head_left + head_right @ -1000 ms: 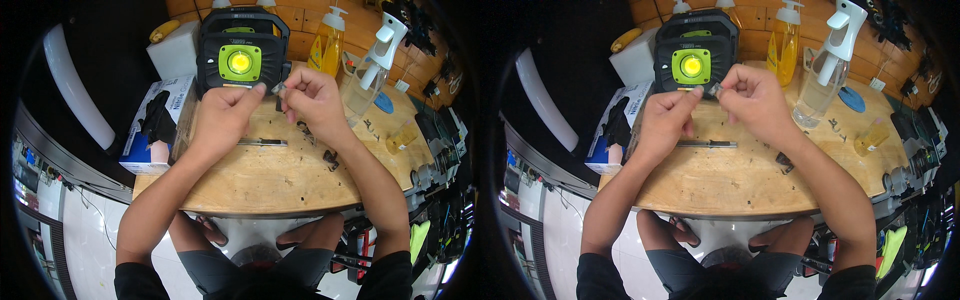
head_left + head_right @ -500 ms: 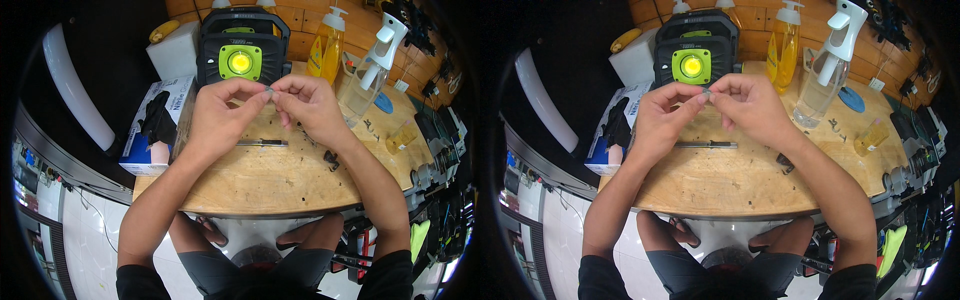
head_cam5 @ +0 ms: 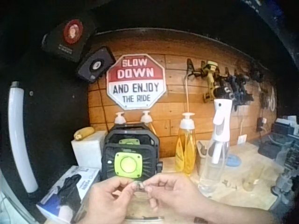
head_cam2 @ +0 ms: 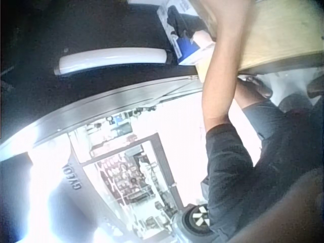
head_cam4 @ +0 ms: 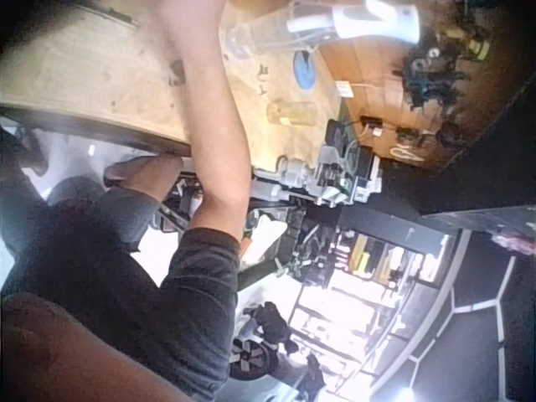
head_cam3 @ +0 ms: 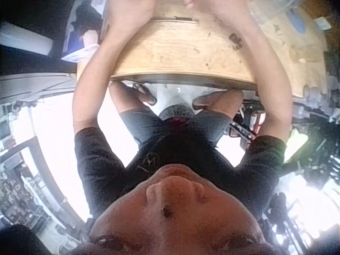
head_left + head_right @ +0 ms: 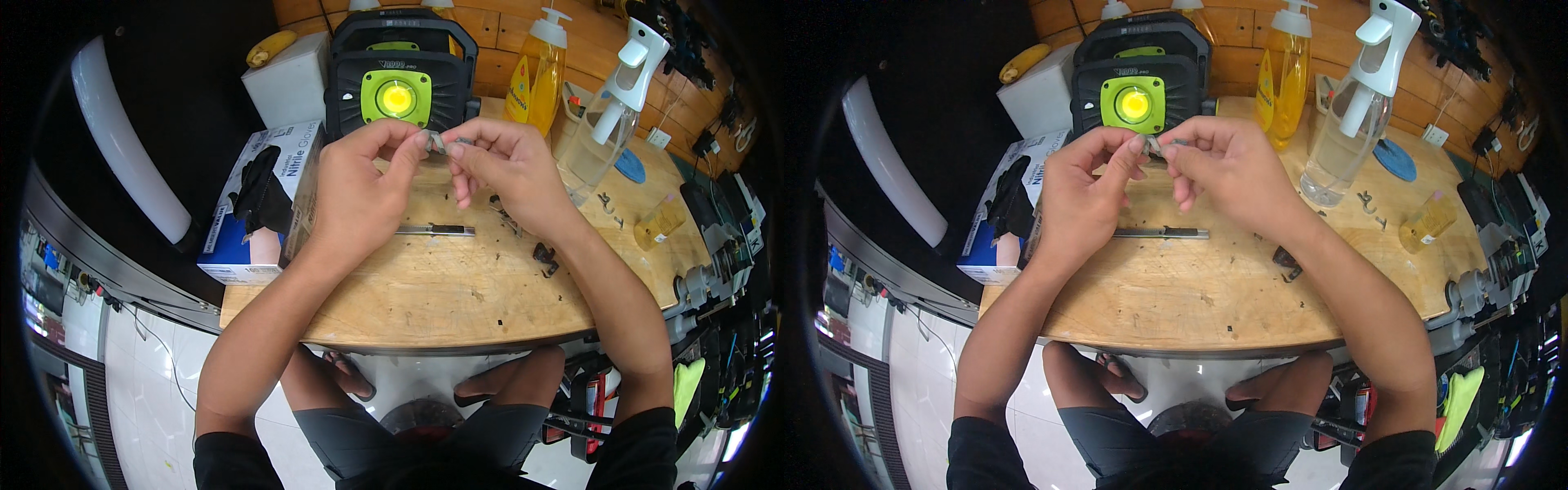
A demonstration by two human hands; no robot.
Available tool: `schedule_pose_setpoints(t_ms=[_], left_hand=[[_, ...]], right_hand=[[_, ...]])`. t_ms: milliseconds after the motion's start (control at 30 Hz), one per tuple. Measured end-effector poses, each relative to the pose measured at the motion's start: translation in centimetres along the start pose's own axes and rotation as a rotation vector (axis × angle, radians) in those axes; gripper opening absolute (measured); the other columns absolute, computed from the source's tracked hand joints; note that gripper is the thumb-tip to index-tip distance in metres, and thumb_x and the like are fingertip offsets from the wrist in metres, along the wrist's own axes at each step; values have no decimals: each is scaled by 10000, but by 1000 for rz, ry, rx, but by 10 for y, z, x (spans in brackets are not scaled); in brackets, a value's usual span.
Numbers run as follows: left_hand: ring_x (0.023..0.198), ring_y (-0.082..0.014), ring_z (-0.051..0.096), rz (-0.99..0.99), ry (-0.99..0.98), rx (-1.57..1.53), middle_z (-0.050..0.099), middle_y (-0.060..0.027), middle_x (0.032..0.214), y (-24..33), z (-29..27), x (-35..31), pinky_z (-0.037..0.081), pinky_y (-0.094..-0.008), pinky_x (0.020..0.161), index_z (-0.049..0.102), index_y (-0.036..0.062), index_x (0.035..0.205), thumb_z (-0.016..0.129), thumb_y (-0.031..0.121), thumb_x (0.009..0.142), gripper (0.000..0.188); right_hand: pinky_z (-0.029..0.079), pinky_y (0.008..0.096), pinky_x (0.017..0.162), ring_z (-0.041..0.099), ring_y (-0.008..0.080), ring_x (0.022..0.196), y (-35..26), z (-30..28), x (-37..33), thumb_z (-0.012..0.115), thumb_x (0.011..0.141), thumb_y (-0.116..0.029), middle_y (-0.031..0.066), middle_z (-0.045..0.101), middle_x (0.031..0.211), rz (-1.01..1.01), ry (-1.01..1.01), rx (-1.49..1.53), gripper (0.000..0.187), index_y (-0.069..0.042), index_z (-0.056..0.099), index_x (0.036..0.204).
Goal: The person uses a utility knife to scrape and clean a small metal component on a wooden table. They then pick up a second metal piece and attempt to fit the two parts together, manipulating them with their fingers to align the components.
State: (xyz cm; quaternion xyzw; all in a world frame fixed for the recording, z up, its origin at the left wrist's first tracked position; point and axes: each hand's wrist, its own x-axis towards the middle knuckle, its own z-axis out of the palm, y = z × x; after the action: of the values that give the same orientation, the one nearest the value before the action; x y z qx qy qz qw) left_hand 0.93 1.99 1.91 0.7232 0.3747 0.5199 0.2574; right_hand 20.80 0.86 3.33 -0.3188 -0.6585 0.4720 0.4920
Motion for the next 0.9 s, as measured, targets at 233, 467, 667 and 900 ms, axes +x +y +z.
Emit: schedule_pose_setpoints(t_ms=[233, 467, 667, 900], left_hand=[[815, -156, 709, 16, 10, -36, 743, -113, 907, -1, 1, 0, 541, -284, 700, 723, -40, 1043, 656, 119, 977, 185], [820, -197, 734, 68, -1, 18, 756, -157, 888, -3, 2, -1, 560, -323, 763, 732, -66, 1019, 679, 76, 910, 187], [758, -66, 638, 122, 7, 117, 729, -40, 826, 1, 0, -2, 507, -252, 630, 745, -31, 1013, 701, 142, 940, 193], [711, -51, 621, 68, 8, 115, 715, -22, 772, 4, 0, -4, 497, -236, 624, 751, -25, 961, 697, 122, 925, 161]], right_hand=[[565, 275, 576, 666, 127, 640, 2, -5, 1, 612, 989, -63, 62, 663, 815, 26, 58, 3, 170, 81, 678, 1049], [562, 266, 568, 661, 120, 631, 2, -3, 1, 620, 985, -66, 65, 665, 827, 31, 82, 8, 170, 81, 681, 1041], [561, 261, 567, 658, 114, 632, 5, 1, 1, 625, 976, -50, 69, 665, 829, 14, 90, 16, 162, 89, 677, 1042], [559, 258, 565, 657, 110, 634, 6, 7, -3, 629, 970, -39, 70, 664, 827, 15, 100, 25, 158, 92, 672, 1046]])
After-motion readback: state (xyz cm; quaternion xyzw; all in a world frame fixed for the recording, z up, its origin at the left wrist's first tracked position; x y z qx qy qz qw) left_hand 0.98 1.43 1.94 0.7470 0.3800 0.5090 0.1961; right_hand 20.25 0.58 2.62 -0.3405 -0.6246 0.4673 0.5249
